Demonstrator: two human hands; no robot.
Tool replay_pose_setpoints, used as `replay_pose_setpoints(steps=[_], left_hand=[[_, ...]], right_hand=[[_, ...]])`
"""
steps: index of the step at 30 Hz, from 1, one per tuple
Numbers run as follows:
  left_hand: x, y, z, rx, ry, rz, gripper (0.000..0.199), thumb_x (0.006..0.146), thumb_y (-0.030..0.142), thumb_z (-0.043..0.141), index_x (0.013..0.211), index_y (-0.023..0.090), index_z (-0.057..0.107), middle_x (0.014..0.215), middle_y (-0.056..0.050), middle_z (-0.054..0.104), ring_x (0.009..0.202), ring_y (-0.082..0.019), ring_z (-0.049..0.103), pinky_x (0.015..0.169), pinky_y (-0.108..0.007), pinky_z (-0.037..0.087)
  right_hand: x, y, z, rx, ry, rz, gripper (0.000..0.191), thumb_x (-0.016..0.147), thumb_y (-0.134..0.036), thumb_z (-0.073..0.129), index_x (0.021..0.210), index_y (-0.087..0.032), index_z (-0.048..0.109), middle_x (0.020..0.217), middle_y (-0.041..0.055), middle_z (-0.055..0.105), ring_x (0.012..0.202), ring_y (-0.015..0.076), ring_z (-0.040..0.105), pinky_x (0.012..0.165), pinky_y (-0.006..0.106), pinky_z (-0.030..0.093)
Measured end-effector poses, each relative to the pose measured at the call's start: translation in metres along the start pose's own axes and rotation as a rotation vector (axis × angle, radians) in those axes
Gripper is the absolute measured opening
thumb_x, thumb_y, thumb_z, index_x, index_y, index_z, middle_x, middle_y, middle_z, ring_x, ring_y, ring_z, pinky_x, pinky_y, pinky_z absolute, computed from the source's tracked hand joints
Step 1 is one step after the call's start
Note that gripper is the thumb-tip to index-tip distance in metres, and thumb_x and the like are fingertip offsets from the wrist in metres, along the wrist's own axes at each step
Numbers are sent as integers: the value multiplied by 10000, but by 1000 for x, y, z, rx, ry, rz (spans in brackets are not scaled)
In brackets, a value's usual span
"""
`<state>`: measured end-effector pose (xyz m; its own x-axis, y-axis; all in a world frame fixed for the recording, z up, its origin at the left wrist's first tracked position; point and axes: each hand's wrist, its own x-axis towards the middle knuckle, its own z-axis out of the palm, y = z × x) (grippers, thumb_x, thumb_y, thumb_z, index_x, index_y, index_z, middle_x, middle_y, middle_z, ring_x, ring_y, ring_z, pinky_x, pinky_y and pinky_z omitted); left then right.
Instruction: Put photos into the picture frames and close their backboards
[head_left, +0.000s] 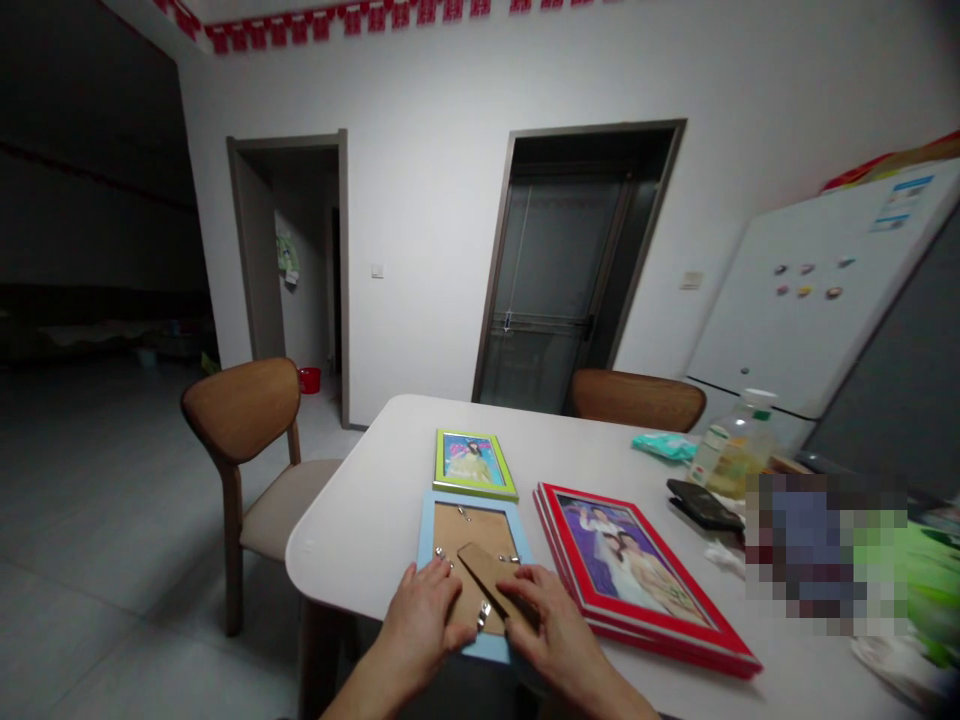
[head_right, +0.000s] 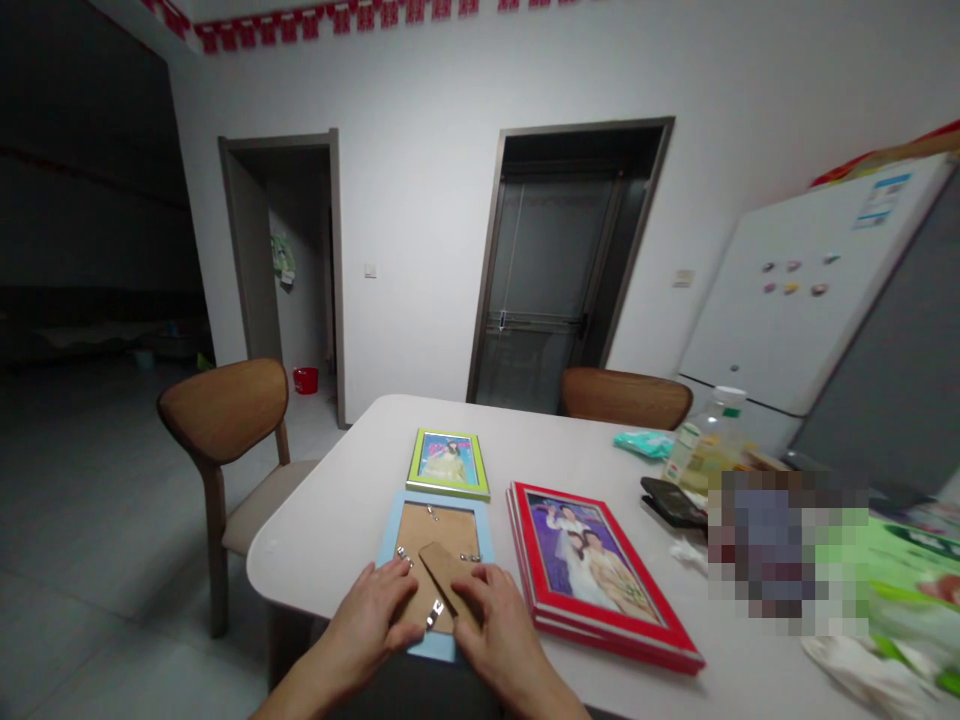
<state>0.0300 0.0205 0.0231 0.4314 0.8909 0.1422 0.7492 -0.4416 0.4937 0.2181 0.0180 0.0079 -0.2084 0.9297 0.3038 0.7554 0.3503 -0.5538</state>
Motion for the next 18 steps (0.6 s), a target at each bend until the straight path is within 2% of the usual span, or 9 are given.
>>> replay_pose_setpoints(steps=[4,8,11,15,18], left_hand=[[-2,-4,2,50,-38,-10,330,734,331,520,1036,198,521,1258,-82,422,1195,-224,302,982,-431,191],[-8,-3,3,63,-49,-15,426,713,376,539,1090,185,481,1294,-97,369,1217,-225,258,992,-435,172],[-13,-4,5,59,-27,24,437,677,352,586,1068,181,488,1285,-102,380,1207,-225,281,992,-444,175],[-15,-8,11,47,11,56,347,649,269,619,970,184,519,1257,-94,420,1186,-217,323,985,-453,199],[-15,-11,13,35,16,51,347,639,250,633,959,178,521,1245,-96,434,1180,-218,331,983,-457,206]], right_hand=[[1,5,6,-108,5,-69,307,680,-231,464,960,-226,591,1006,79,517,943,205,463,824,339,357],[-3,4,4,-185,-19,-93,291,735,-310,444,981,-231,576,1031,89,506,956,214,449,816,353,351],[-5,-5,0,-237,-59,-105,295,753,-315,430,1014,-250,553,1068,88,487,971,215,437,821,363,341],[-6,-20,-5,-265,-145,-239,282,760,-305,445,1028,-330,531,1154,40,440,1055,215,376,859,381,300],[-6,-25,-6,-262,-188,-293,270,773,-319,435,1020,-340,541,1183,28,428,1080,218,350,865,380,290]])
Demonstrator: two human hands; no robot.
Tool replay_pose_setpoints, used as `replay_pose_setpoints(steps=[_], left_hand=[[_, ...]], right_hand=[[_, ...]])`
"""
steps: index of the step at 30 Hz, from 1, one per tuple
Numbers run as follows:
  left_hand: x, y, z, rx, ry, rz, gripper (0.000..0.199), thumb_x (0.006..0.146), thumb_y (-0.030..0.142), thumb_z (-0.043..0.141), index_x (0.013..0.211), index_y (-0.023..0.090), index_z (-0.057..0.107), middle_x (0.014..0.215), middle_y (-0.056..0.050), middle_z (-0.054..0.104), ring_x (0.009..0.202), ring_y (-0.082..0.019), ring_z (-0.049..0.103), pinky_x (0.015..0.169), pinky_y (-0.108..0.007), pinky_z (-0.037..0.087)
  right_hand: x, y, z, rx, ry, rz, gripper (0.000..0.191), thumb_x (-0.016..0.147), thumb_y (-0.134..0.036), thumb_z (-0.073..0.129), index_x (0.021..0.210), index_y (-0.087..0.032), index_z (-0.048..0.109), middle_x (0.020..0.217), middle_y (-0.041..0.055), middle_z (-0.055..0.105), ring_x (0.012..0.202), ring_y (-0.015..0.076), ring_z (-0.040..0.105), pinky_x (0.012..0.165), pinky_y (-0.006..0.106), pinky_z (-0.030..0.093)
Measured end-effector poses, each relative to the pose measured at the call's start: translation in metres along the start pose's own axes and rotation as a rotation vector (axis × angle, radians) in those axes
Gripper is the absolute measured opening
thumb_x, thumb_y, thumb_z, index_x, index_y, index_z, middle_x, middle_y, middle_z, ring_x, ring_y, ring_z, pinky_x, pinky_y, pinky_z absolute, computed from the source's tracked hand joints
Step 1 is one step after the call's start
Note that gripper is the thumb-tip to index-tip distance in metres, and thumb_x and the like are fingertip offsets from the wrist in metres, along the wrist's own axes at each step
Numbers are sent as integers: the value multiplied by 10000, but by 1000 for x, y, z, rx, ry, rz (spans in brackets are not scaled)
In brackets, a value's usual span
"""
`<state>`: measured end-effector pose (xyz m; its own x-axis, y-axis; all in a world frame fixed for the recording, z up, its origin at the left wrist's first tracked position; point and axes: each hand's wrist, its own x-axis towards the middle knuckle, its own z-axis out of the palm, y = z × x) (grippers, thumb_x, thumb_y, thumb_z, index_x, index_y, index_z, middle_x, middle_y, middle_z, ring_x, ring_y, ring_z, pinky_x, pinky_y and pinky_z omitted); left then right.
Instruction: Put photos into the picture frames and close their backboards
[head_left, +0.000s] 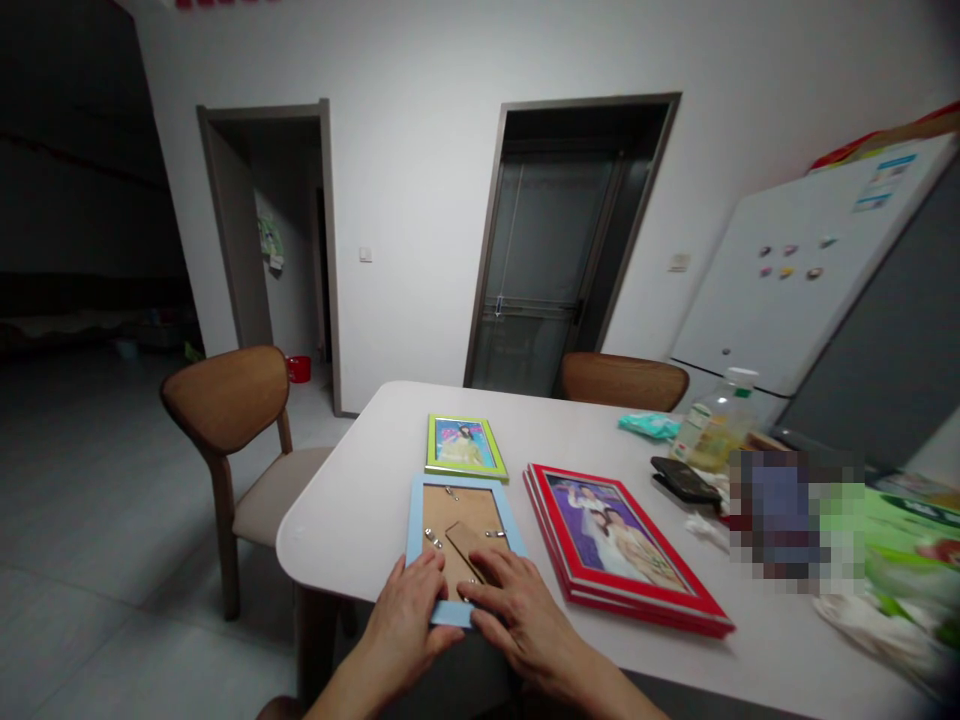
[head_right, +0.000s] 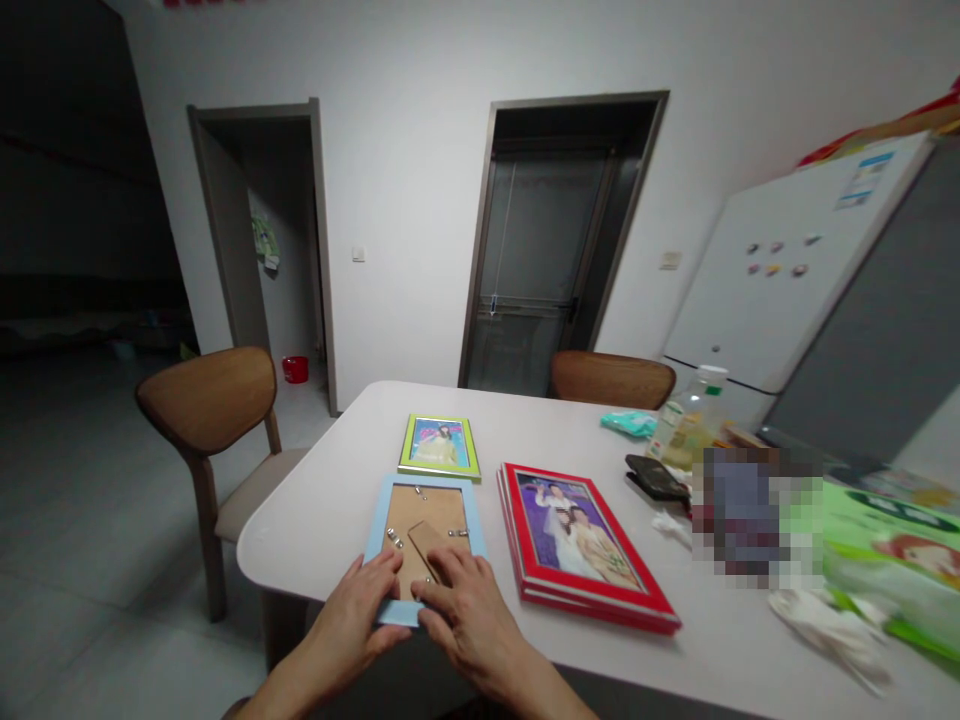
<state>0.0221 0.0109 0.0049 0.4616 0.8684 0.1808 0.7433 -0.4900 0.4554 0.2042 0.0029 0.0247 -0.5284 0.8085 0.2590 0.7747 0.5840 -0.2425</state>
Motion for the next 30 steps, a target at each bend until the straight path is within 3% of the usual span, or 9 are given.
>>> replay_pose_setpoints(steps=[6,15,24,30], left_hand=[[1,1,-2,-32,-1,-27,387,615,239,656,970,162,523,1235,-106,445,1178,-218,336,994,-441,202],[2,2,-3,-42,2,-35,306,600,227,664,873,176,533,1237,-96,443,1174,-221,342,992,-444,207],[2,0,-3,-68,21,-57,419,589,255,668,974,182,520,1223,-92,458,1172,-214,346,1001,-419,205],[2,1,-4,-81,8,-51,442,586,250,668,997,175,524,1205,-98,475,1174,-222,341,997,-420,210]], right_hand=[[1,2,1,21,-5,-8,276,772,-354,439,1031,-353,536,1157,22,452,1051,211,364,841,371,302],[24,16,25,128,96,161,103,688,-289,554,706,-288,655,889,9,544,869,164,454,747,296,338],[11,14,12,163,63,1,232,781,-316,418,775,-261,643,1026,34,510,971,172,429,807,307,338],[24,38,8,-54,186,326,308,801,-277,344,952,-180,593,993,105,518,923,199,449,800,311,340]])
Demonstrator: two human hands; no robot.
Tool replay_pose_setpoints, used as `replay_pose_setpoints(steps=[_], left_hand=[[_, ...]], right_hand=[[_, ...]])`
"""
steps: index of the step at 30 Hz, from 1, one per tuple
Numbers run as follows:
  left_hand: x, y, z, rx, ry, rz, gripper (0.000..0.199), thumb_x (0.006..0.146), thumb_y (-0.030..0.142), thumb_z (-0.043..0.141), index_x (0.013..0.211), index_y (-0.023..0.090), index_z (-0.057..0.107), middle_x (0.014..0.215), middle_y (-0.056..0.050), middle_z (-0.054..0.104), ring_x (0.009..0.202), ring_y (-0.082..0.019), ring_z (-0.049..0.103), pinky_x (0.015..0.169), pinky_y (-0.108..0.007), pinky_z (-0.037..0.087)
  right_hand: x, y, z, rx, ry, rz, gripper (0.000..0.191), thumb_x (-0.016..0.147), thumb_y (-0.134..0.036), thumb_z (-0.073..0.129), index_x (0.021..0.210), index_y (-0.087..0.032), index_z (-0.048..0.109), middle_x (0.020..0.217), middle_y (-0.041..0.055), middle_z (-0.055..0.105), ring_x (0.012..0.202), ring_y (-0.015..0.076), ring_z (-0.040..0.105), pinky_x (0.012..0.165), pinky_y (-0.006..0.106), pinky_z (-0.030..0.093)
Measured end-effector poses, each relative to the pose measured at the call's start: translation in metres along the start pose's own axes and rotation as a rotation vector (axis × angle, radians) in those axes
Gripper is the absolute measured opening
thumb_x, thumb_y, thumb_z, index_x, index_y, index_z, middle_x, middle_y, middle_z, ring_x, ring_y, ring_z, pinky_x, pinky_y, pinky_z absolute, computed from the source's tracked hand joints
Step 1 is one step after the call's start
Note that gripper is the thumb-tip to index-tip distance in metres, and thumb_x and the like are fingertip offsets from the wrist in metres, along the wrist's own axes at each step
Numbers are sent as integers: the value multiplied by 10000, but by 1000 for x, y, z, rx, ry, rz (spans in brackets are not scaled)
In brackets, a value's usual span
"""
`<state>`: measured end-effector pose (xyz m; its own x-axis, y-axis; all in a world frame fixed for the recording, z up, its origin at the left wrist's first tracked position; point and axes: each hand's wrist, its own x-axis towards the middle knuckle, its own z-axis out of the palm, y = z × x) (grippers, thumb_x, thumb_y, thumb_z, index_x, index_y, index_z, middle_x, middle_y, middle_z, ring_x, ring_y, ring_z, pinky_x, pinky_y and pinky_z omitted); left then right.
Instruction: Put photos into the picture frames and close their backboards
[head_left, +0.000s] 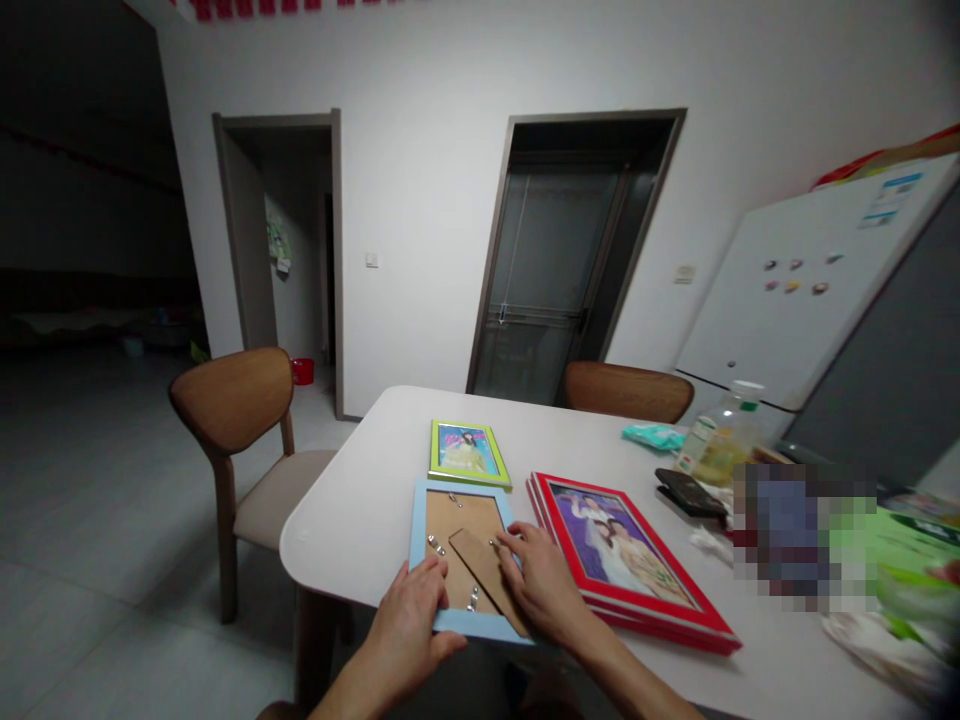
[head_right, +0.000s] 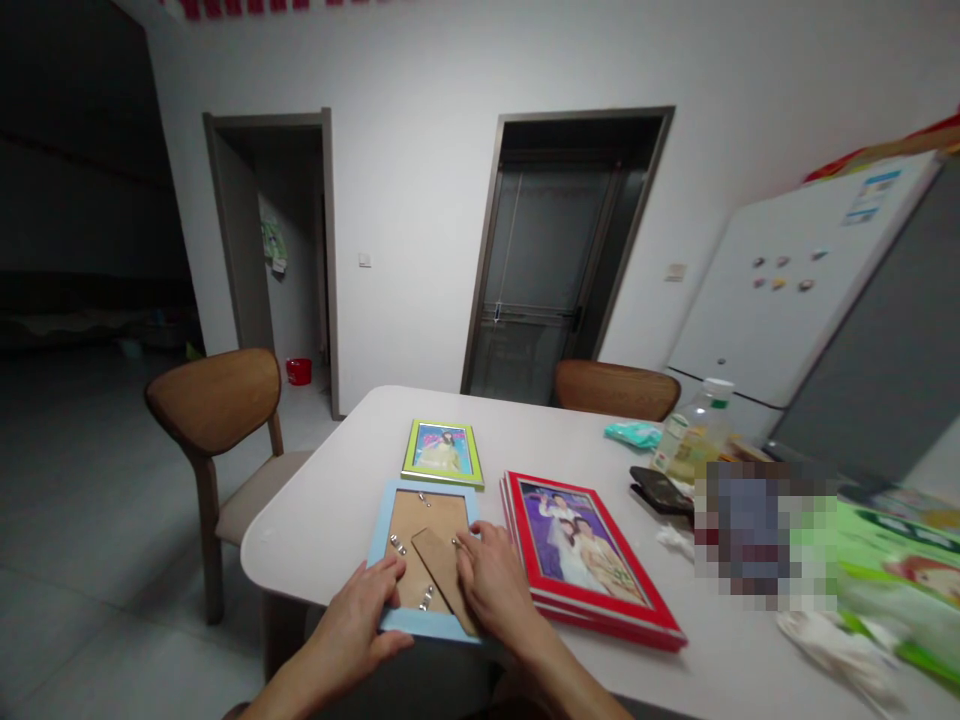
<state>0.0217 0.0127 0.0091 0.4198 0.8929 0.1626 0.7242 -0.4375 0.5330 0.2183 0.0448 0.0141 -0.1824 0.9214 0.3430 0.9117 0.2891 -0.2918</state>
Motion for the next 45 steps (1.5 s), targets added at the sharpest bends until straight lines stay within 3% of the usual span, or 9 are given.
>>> replay_pose_setpoints(steps=[3,13,17,23,26,30,34,42,45], left_hand=[[0,0,0,2,6,3,429,591,250,662,992,177,528,1194,-93,485,1172,-220,343,998,-420,206],[-2,2,-2,23,-4,-4,400,584,263,676,946,175,531,1222,-89,458,1169,-205,347,1003,-400,198],[-2,0,1,33,6,-3,463,580,270,683,999,172,510,1229,-96,449,1168,-211,349,1004,-408,195],[-1,-3,5,5,44,-7,598,579,262,684,1115,154,443,1194,-104,480,1169,-209,346,1011,-391,195],[-2,-3,6,-6,46,-6,595,571,242,692,1107,155,450,1188,-102,486,1169,-213,346,1011,-384,204],[-3,-3,6,-7,55,4,579,564,215,701,1088,156,461,1181,-101,488,1149,-225,369,1008,-387,212],[-2,-4,7,-20,49,21,594,569,224,698,1104,201,441,1183,-72,483,1119,-229,398,999,-413,213],[-2,-5,7,-53,85,48,633,566,205,696,1134,163,418,1169,-89,488,1102,-221,407,1001,-406,217],[-3,-3,6,-49,81,37,616,564,198,693,1120,168,432,1104,-80,531,1065,-217,442,994,-408,230]], right_hand=[[6,6,2,-102,-39,37,262,778,-245,368,862,-171,605,930,97,526,862,193,463,765,294,343],[23,16,12,-82,-35,29,268,770,-182,379,714,-163,641,761,84,547,756,164,485,671,241,332],[30,15,17,-98,-33,51,261,748,-144,393,642,-140,630,762,91,556,735,156,486,655,234,330],[19,17,12,-22,-36,7,272,762,-171,391,664,-143,643,807,87,541,789,161,476,715,239,342],[16,8,9,-25,-33,-5,281,777,-187,375,728,-149,649,819,85,546,792,166,467,716,251,342],[20,-22,16,54,-47,-119,269,792,-220,374,833,-191,638,831,52,555,816,151,460,729,243,327],[31,-46,26,77,-103,-209,270,796,-247,383,814,-224,651,812,36,567,810,145,456,706,246,310],[38,-44,26,81,-186,-300,249,765,-219,413,752,-217,662,810,31,585,821,143,475,703,237,304],[48,-36,30,110,-151,-177,231,754,-222,425,813,-201,647,830,37,606,818,140,500,708,227,319]])
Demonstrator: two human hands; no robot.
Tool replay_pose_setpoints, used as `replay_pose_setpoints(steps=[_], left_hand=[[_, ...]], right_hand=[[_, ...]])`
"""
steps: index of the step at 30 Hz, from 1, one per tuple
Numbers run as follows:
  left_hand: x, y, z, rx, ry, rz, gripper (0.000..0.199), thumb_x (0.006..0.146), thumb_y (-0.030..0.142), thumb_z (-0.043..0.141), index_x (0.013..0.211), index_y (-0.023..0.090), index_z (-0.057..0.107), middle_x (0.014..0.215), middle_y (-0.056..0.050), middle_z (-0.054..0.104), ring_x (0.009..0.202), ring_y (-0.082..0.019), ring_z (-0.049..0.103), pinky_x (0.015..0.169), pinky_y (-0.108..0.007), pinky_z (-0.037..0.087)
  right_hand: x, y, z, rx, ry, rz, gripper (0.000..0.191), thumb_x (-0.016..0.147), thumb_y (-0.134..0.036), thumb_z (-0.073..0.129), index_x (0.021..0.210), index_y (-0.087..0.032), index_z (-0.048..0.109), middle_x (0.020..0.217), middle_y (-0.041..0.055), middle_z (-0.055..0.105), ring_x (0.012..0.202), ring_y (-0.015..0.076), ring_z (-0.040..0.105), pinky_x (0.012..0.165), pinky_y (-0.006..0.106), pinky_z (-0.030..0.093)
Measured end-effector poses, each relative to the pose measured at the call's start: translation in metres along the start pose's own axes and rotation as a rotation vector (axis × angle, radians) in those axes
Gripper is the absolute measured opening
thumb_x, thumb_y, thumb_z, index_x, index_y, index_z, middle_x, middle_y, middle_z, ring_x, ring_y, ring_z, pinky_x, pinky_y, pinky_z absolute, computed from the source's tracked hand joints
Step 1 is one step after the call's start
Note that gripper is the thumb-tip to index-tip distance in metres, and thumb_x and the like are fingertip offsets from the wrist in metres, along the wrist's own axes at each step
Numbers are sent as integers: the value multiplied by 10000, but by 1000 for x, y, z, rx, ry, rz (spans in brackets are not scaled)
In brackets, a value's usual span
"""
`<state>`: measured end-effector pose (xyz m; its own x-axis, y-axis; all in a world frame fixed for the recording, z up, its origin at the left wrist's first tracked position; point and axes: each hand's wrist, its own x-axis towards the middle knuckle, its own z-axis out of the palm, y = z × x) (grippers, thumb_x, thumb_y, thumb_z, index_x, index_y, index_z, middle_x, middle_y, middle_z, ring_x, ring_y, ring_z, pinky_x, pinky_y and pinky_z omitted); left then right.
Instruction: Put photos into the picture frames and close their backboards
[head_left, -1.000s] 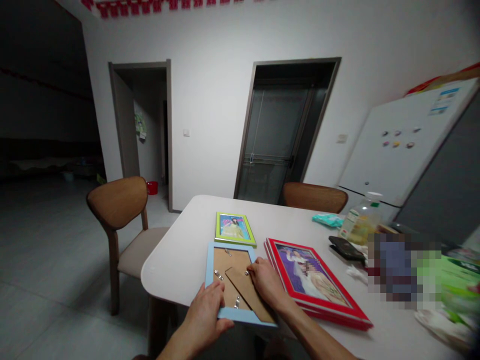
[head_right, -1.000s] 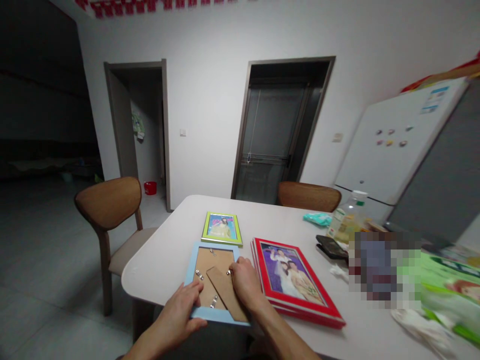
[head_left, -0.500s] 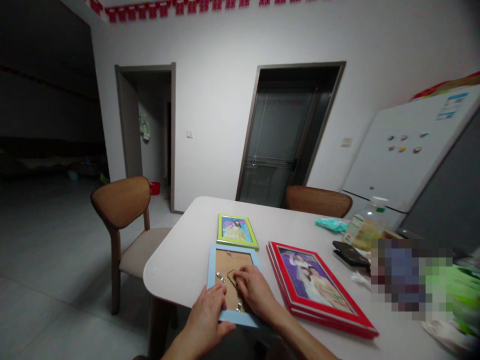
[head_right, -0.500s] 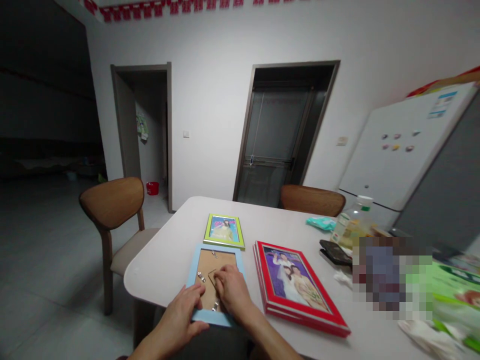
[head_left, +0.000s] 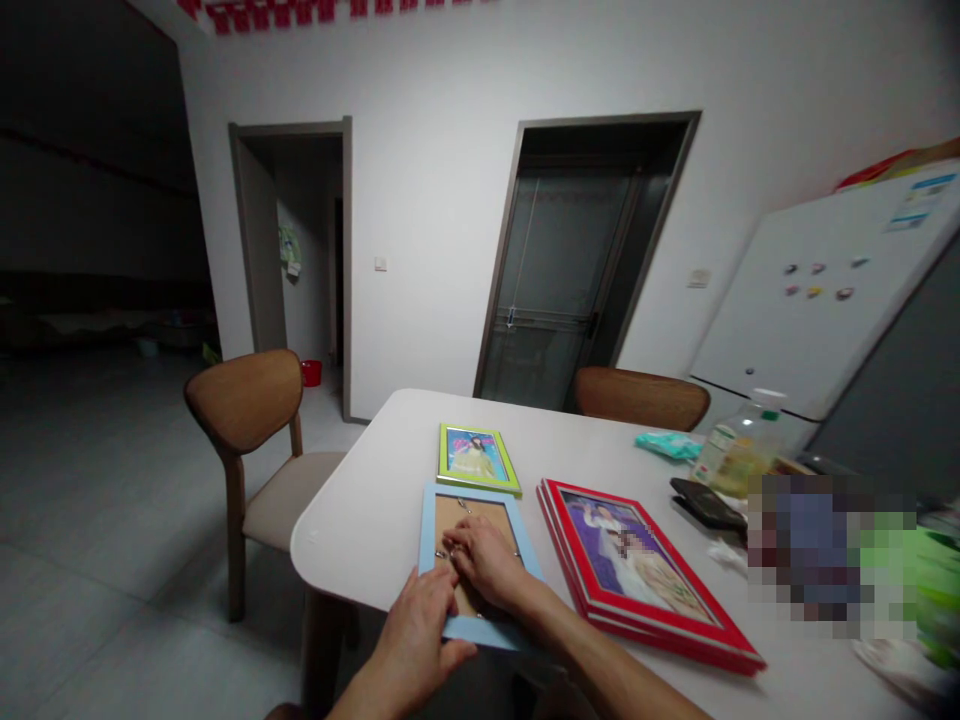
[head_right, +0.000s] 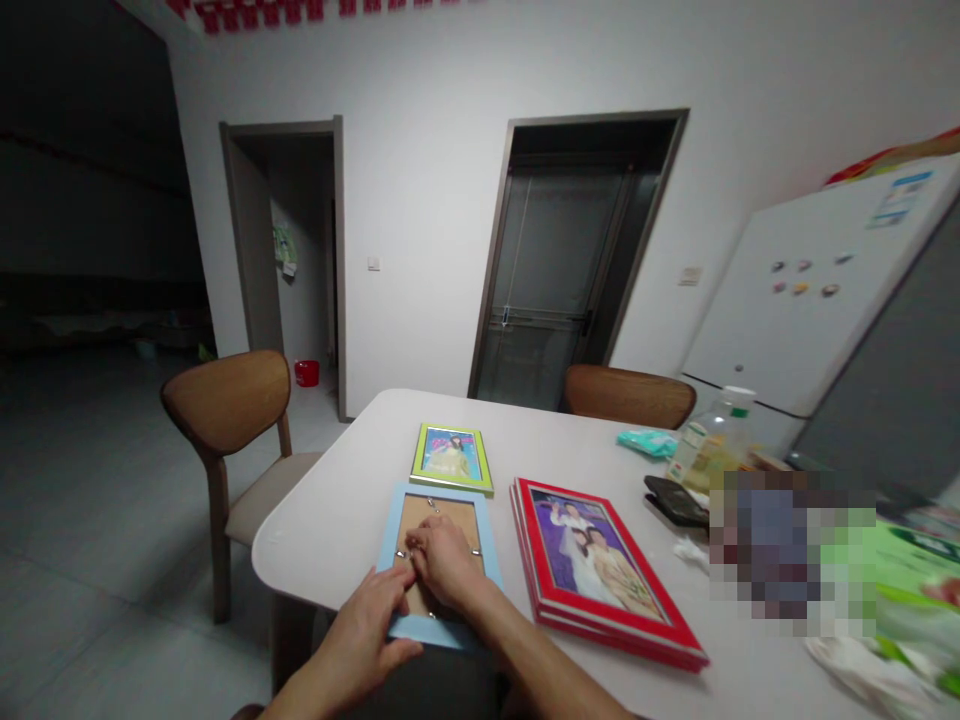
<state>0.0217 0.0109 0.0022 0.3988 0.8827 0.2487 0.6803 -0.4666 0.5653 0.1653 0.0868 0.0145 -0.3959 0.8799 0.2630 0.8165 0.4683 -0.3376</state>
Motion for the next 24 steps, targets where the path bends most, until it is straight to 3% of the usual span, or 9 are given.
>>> replay_pose_setpoints(steps=[4,13,18,22,24], left_hand=[[-3,2,-1,35,-38,-21,608,560,208,689,1113,184,438,1065,-76,554,1086,-231,431,995,-425,226],[-5,7,-7,83,-95,-43,569,592,234,659,1114,161,446,1179,-107,488,1142,-231,376,1009,-425,198],[-2,17,-5,156,-105,-88,655,571,287,678,1148,114,422,1219,-148,448,1154,-251,361,1014,-448,163],[10,21,16,196,-159,5,584,543,280,689,1071,126,493,1304,-157,328,1211,-294,249,1002,-496,144],[15,19,26,174,-194,49,511,583,207,646,1066,137,496,1295,-148,347,1206,-282,266,994,-484,187]], right_hand=[[24,22,6,16,102,243,229,755,-245,426,824,-170,631,779,55,629,712,134,531,620,220,331],[55,46,25,23,131,521,297,697,-425,501,700,-149,611,696,71,618,576,136,504,475,235,249],[55,40,19,87,197,509,264,692,-378,508,671,-130,593,701,100,620,604,157,521,494,243,267],[48,35,1,210,239,411,259,727,-330,447,617,-138,581,635,64,620,572,137,529,512,227,318],[37,38,-14,258,264,367,257,738,-314,419,646,-144,588,665,53,630,615,135,546,552,218,353]])
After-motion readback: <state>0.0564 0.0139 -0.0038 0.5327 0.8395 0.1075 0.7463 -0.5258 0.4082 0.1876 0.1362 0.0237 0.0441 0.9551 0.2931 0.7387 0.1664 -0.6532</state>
